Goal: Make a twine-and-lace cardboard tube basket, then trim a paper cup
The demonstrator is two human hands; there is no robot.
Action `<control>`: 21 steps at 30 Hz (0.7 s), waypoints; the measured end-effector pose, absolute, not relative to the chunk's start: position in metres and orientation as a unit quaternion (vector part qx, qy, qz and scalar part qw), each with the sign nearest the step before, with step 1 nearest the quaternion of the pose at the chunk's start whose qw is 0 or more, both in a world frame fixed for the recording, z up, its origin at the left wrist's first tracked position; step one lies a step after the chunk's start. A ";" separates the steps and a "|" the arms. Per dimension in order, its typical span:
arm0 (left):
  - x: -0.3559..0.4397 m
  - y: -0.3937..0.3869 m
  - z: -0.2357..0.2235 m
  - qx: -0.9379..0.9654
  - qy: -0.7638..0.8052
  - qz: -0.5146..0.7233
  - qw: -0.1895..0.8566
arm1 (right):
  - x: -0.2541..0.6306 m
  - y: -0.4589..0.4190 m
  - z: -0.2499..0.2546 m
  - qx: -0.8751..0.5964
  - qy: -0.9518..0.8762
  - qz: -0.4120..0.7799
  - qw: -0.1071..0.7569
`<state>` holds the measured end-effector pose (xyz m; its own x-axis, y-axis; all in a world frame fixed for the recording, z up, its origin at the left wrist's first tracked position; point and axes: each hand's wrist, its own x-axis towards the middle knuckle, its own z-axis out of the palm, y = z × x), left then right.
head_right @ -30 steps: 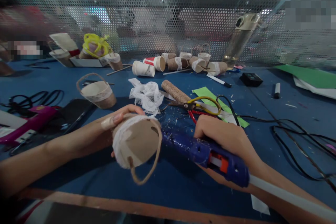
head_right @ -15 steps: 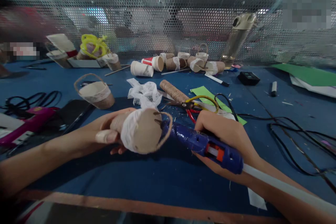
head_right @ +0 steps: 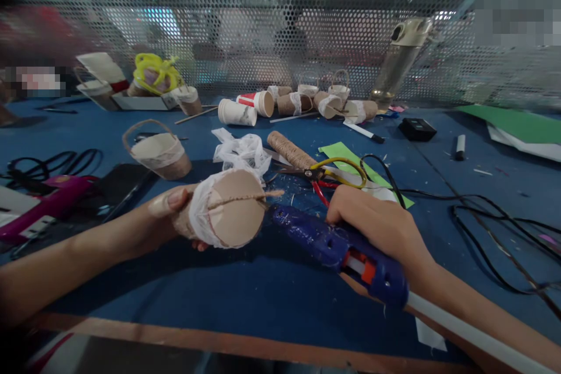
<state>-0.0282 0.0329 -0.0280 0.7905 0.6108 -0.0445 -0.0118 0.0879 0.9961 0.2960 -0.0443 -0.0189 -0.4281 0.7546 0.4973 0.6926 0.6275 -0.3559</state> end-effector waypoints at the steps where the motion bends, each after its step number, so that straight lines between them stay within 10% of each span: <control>1: -0.029 0.033 -0.029 0.625 0.236 0.222 0.710 | 0.296 -0.044 -0.019 -0.429 -0.844 0.049 0.318; 21: -0.023 0.031 -0.014 0.684 0.337 0.201 0.615 | 0.291 -0.048 -0.015 -0.450 -0.844 0.019 0.290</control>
<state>-0.0227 0.0312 -0.0137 0.6921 0.7081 -0.1399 0.2145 -0.0167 0.9766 0.2907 -0.0479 -0.0150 -0.4266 0.7714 0.4721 0.7490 0.5940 -0.2937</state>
